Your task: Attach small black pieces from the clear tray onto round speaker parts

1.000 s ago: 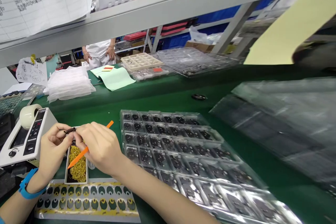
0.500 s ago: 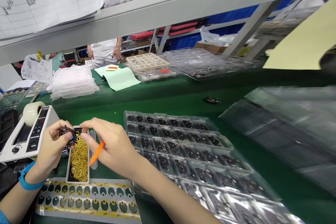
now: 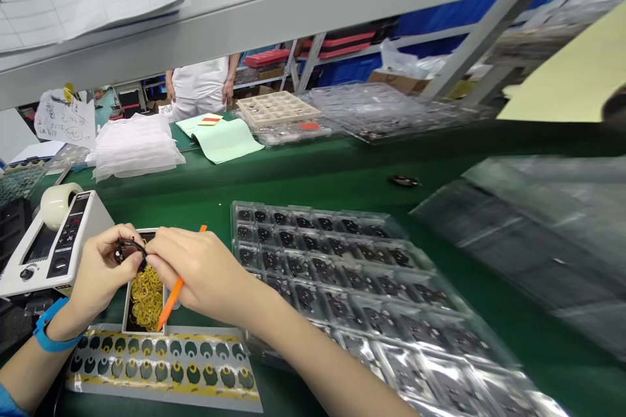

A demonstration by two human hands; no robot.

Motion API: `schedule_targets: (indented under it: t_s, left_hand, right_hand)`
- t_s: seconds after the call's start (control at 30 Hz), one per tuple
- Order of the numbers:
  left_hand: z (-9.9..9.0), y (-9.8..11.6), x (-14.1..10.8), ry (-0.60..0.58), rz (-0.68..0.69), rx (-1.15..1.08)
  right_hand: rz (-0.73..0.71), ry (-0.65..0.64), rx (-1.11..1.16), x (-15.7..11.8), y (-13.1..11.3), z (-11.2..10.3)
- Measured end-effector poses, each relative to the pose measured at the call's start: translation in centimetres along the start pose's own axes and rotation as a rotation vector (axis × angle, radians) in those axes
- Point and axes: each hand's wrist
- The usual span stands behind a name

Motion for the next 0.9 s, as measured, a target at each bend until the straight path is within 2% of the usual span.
schedule_targets:
  t_s: [0.1,0.2,0.27,0.47,0.53,0.67,0.8,0.9]
  left_hand:
    - [-0.1,0.0,0.0,-0.021,-0.026,-0.029]
    - [-0.2,0.0,0.0,-0.029,-0.054,-0.061]
    - [-0.3,-0.1,0.1,-0.043,-0.074,-0.086]
    - [-0.3,-0.9,0.4,-0.052,-0.093,-0.169]
    - [-0.3,-1.1,0.5,-0.029,-0.104,-0.150]
    - [-0.5,-1.8,0.9,0.039,-0.094,-0.059]
    - [-1.1,-2.4,1.0,0.063,-0.042,0.022]
    - [-1.6,-2.5,0.4,0.078,-0.036,0.151]
  right_hand:
    - [0.057,-0.090,0.174,-0.2,0.3,-0.2]
    - [0.104,-0.154,0.209,-0.3,0.4,-0.3]
    - [0.150,-0.155,0.249,-0.2,0.3,-0.2]
    - [0.349,-0.129,0.574,0.1,0.7,0.4]
    - [0.406,-0.094,0.605,0.1,1.1,0.6]
    - [0.471,0.083,0.579,0.1,1.4,0.3]
    - [0.466,0.240,0.537,0.1,1.4,-1.0]
    - [0.489,0.236,0.454,-0.1,2.0,-2.8]
Point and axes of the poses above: each hand's wrist, its own x-axis towards the middle knuckle, its own z-axis out of the palm, y = z × x, and after that the axes turned 13 degrees about -y, right-handed
